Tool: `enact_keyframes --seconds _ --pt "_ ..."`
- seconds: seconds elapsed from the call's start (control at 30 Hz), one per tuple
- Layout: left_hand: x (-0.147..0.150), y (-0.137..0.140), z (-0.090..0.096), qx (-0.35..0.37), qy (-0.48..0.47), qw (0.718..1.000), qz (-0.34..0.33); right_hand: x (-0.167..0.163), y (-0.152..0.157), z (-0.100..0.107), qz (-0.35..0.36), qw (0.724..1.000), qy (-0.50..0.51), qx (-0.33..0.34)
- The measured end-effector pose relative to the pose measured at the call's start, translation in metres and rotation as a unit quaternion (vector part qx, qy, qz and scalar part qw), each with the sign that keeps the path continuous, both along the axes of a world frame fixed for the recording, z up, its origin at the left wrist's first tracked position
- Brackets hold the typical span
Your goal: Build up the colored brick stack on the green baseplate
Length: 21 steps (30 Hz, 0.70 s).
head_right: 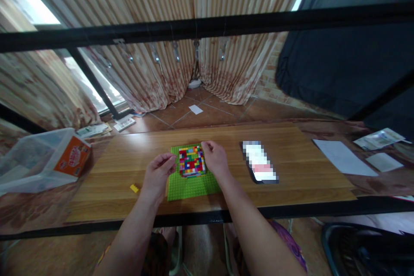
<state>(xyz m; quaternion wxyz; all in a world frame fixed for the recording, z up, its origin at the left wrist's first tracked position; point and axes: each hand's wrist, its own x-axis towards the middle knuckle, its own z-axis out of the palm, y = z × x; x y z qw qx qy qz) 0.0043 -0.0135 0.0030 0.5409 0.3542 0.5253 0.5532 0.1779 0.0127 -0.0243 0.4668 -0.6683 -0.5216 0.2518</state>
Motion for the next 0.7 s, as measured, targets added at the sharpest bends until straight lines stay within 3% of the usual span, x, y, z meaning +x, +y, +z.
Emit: enact_keyframes --seconds 0.27,0.7 --pt "0.0 0.0 -0.001 0.0 0.0 1.0 -0.006 -0.013 0.008 -0.015 0.041 0.989 0.145 -0.004" --pt "0.004 -0.003 -0.002 0.006 -0.014 1.0 -0.017 -0.011 0.01 -0.016 0.057 0.979 0.198 -0.006"
